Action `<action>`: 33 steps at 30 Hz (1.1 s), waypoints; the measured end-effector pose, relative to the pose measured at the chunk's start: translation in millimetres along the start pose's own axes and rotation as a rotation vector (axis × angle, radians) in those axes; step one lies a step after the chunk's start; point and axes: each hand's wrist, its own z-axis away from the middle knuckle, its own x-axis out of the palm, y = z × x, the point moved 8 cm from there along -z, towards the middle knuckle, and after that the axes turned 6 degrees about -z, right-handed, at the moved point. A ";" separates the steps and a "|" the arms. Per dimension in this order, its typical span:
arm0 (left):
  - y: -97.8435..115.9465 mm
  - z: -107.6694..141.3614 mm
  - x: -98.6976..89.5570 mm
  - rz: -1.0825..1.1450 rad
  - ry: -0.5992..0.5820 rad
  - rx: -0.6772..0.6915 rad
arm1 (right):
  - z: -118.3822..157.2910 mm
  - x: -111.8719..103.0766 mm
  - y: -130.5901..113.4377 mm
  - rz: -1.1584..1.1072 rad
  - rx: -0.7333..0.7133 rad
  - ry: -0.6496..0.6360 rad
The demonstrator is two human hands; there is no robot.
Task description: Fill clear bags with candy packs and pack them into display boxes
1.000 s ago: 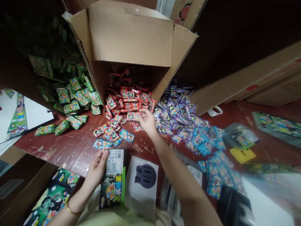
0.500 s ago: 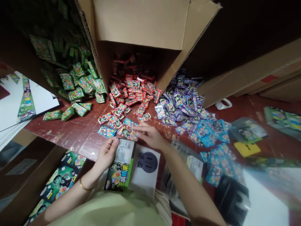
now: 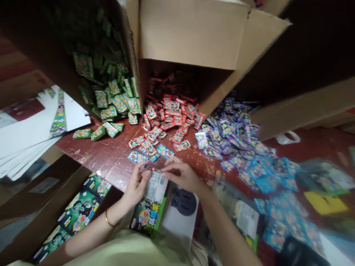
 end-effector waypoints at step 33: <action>-2.4 -19.9 -48.1 0.000 0.114 0.021 | -116.7 11.4 -3.7 -0.599 0.241 0.035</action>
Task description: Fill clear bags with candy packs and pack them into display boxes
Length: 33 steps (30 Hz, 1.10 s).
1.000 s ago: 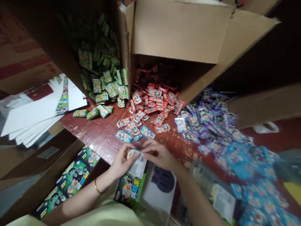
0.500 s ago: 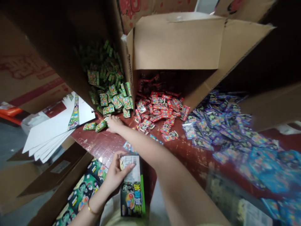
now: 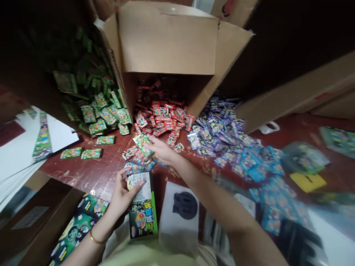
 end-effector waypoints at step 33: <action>22.0 37.4 91.4 -0.141 -0.356 0.121 | 173.4 -38.4 36.7 0.291 -0.338 0.283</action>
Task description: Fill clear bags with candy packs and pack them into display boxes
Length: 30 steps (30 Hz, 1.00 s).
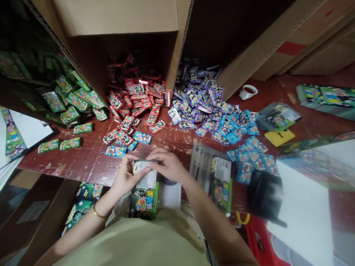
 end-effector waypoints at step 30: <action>-0.1 -5.2 -9.3 -0.063 0.039 -0.168 | 29.0 -13.0 33.9 -0.208 0.306 0.369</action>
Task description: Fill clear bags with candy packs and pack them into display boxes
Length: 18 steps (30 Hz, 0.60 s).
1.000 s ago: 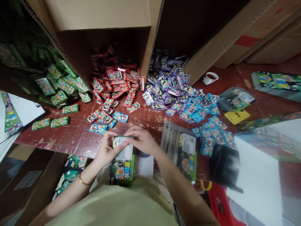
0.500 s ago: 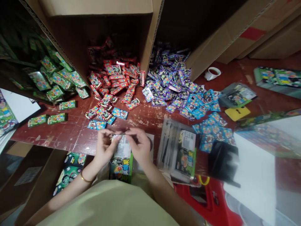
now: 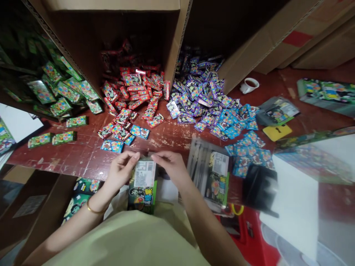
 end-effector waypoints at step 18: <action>-4.3 14.6 15.6 0.093 -0.083 0.121 | 18.7 14.9 -35.9 0.324 -0.390 -0.174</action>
